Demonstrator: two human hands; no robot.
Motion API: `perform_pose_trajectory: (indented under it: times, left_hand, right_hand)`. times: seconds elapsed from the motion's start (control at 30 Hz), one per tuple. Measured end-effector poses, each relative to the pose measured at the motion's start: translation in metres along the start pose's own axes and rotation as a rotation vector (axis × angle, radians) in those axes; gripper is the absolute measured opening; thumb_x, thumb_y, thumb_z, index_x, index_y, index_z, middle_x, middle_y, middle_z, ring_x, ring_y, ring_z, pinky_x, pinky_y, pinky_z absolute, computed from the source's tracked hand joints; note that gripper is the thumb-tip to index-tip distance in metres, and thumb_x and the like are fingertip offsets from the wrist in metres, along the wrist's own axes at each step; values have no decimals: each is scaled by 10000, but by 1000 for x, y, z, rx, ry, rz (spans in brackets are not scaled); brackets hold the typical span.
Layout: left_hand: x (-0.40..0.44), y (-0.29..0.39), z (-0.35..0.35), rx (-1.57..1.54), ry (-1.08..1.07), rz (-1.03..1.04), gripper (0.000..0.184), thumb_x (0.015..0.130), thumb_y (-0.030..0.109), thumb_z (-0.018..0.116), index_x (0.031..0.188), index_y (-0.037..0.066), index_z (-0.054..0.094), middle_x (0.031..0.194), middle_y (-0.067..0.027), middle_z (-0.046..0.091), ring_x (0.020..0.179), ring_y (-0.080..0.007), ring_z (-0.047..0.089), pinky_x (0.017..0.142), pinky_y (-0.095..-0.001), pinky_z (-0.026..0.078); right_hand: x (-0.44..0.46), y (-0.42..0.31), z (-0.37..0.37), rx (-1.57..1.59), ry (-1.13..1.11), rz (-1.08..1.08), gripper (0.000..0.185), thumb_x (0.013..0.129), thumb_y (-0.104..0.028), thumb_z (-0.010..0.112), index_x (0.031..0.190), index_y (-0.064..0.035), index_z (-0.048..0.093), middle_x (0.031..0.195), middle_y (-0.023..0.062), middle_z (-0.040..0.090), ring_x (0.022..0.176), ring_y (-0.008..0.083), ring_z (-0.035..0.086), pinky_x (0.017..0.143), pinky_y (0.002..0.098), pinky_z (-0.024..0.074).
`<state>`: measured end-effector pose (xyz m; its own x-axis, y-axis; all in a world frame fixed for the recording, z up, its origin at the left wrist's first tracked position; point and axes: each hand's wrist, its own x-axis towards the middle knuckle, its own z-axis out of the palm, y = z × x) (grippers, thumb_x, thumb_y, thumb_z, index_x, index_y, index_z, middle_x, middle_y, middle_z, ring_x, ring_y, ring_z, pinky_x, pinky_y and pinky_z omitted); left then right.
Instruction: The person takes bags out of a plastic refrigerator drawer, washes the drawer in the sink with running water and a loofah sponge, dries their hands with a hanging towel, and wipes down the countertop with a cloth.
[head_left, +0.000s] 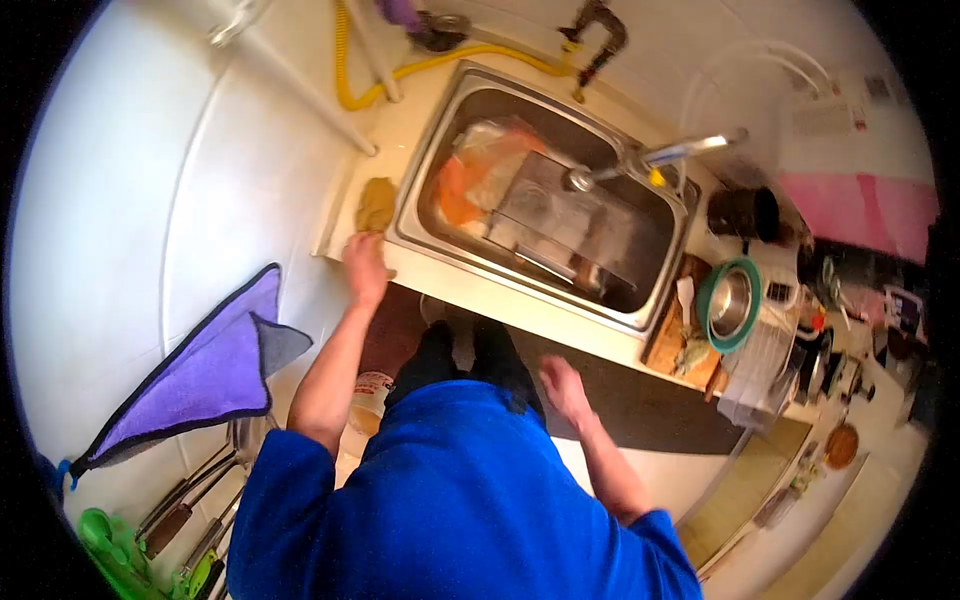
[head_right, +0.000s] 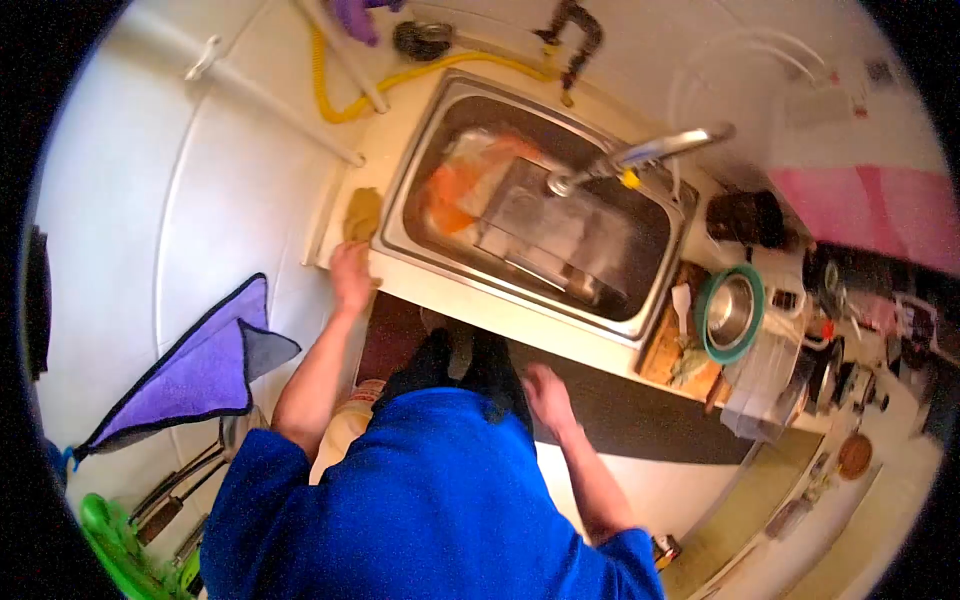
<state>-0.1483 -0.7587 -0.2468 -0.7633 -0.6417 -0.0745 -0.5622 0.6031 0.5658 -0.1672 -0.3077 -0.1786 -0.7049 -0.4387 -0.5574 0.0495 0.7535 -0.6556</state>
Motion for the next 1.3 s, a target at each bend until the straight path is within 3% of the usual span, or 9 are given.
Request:
perform_pose_trajectory:
  times: [0.1, 0.27, 0.43, 0.8, 0.93, 1.0, 1.07, 1.13, 1.3]
  left_hand:
    - [4, 31, -16, -340, -32, -102, 350, 834, -29, 670, 1181, 14, 664, 1163, -123, 664, 1075, -231, 630, 971, -339, 485]
    - [-28, 114, -32, -1040, -226, -401, 392, 868, -31, 674, 1251, -39, 595, 1194, -110, 647, 1098, -190, 610, 972, -332, 490]
    - [-64, 140, -29, -1069, -254, -323, 521, 925, 14, 644, 1408, -21, 451, 1293, -124, 603, 1151, -185, 583, 1014, -320, 451]
    - [-223, -14, -40, -629, -309, -651, 450, 958, 170, 656, 1345, -30, 540, 1138, -94, 673, 1021, -153, 626, 909, -305, 505]
    - [-239, -42, -50, -645, -377, -617, 416, 954, 156, 659, 1320, -22, 572, 1110, -102, 686, 1009, -154, 635, 912, -303, 506]
    - [-230, -44, -62, -529, -394, -487, 396, 967, 156, 641, 1312, -26, 568, 1120, -99, 682, 994, -160, 632, 877, -293, 514]
    - [-214, -51, -75, -536, -456, -465, 404, 963, 149, 635, 1319, -27, 559, 1138, -120, 678, 997, -167, 631, 882, -298, 515]
    - [-199, -70, -73, -525, -425, -384, 407, 954, 130, 628, 1326, -17, 556, 1139, -144, 677, 983, -165, 634, 874, -295, 517]
    - [-157, -70, -73, -457, -575, -409, 432, 946, 93, 619, 1351, -15, 514, 1064, -140, 689, 923, -140, 646, 779, -275, 531]
  right_hand:
    - [66, -46, -4, 181, -44, -176, 535, 871, -168, 716, 1345, -17, 522, 1314, 213, 564, 1145, 361, 609, 965, 420, 503]
    - [127, -167, -2, 263, -159, -524, 999, 753, -243, 841, 1536, -77, 243, 1605, 253, 156, 1496, 409, 155, 1220, 414, 218]
    - [171, -169, 46, 606, -233, -532, 676, 792, -12, 722, 1396, -69, 423, 1242, 155, 591, 1168, 259, 568, 1021, 360, 435]
    - [205, -233, 108, 175, -106, -688, 585, 704, 30, 680, 1263, -90, 554, 1279, 152, 541, 1241, 364, 491, 1014, 396, 445]
    - [245, -286, 142, -12, 219, -990, 394, 850, -26, 573, 1240, -79, 584, 1320, 172, 522, 1215, 381, 497, 1041, 462, 411]
    - [266, -278, 168, -398, 409, -896, 384, 904, -71, 516, 1283, -64, 571, 1415, 190, 465, 1270, 397, 469, 1087, 521, 369]
    - [240, -299, 133, -6, -25, -521, 439, 897, -75, 521, 1336, -53, 536, 1498, 207, 388, 1353, 407, 408, 1139, 542, 317]
    - [236, -268, 141, -326, 120, -834, 625, 787, 29, 591, 1395, -50, 470, 1550, 228, 305, 1382, 419, 365, 1154, 477, 314]
    - [155, -163, 104, 47, 301, -538, 407, 807, -29, 625, 1214, -34, 603, 1345, 224, 522, 1233, 413, 506, 1055, 456, 419]
